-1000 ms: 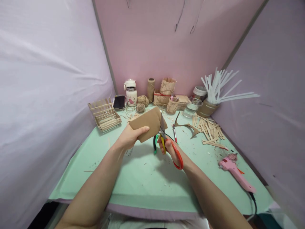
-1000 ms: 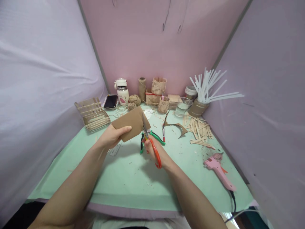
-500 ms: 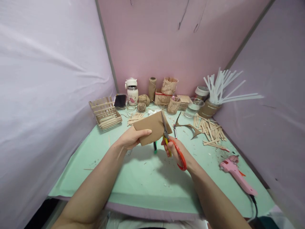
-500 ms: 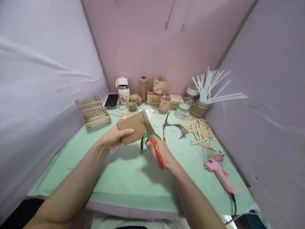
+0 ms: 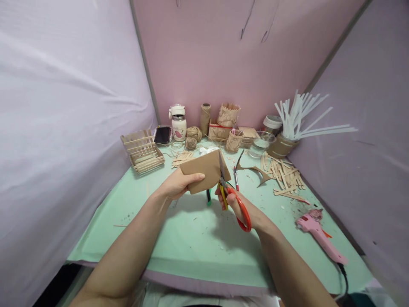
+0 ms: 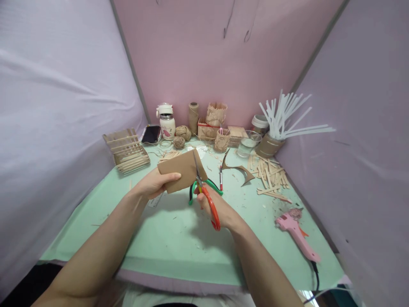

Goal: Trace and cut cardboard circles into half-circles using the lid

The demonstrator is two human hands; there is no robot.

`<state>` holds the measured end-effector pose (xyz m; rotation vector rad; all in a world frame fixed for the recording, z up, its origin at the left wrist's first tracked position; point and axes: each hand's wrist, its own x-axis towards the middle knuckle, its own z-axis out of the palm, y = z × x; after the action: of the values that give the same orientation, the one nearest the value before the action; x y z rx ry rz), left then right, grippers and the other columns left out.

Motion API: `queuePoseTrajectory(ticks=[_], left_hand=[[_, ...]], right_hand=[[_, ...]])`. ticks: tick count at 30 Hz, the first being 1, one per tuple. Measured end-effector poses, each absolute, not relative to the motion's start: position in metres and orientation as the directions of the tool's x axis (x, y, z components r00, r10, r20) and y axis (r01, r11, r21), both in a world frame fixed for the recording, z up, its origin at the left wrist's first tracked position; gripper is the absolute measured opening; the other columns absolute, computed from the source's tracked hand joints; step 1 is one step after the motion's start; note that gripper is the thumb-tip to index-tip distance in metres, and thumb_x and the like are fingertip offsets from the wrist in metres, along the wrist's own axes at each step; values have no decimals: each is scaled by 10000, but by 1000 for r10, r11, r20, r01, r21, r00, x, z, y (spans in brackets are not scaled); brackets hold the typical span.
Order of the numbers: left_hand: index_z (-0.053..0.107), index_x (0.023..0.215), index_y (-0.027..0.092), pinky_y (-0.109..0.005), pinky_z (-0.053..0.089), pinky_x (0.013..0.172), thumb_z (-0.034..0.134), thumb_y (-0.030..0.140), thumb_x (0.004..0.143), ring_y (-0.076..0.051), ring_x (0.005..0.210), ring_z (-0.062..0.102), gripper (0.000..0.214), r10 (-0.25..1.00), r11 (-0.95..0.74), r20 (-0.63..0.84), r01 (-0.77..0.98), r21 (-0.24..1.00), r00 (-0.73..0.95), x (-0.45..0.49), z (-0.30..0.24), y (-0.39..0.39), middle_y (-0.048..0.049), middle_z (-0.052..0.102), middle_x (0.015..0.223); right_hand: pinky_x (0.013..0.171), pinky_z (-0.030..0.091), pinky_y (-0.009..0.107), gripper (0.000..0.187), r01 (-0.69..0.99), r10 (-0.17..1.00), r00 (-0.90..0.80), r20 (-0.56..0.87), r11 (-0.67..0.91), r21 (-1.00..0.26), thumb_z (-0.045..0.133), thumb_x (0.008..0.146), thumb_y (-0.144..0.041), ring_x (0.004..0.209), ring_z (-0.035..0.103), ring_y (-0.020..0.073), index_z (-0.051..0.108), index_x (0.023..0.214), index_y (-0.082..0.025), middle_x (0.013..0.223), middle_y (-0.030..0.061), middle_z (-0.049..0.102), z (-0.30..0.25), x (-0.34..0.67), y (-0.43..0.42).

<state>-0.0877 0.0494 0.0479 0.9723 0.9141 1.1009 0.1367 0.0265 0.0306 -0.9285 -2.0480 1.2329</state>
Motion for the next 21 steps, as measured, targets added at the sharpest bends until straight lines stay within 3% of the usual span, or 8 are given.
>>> queuePoseTrajectory(ticks=[12,21], left_hand=[[666,1118,189,-352,527,827,885,294,569,-255,987,660,601,965,201,-134,-309,930,225,-89,50,49,-100,711,1126],[683,1076,184,-337,534,797,885,274,569,-240,955,661,554,957,226,-155,-291,930,247,-94,51,49,-95,719,1085]], right_hand=[[512,426,285,734,244,845,-528,80,241,-939,196,785,-884,544,466,147,489,831,-212,627,-18,472,26,131,23],[427,377,256,542,401,902,-433,-6,187,-897,365,868,-742,446,423,119,397,678,-235,544,-40,422,28,135,22]])
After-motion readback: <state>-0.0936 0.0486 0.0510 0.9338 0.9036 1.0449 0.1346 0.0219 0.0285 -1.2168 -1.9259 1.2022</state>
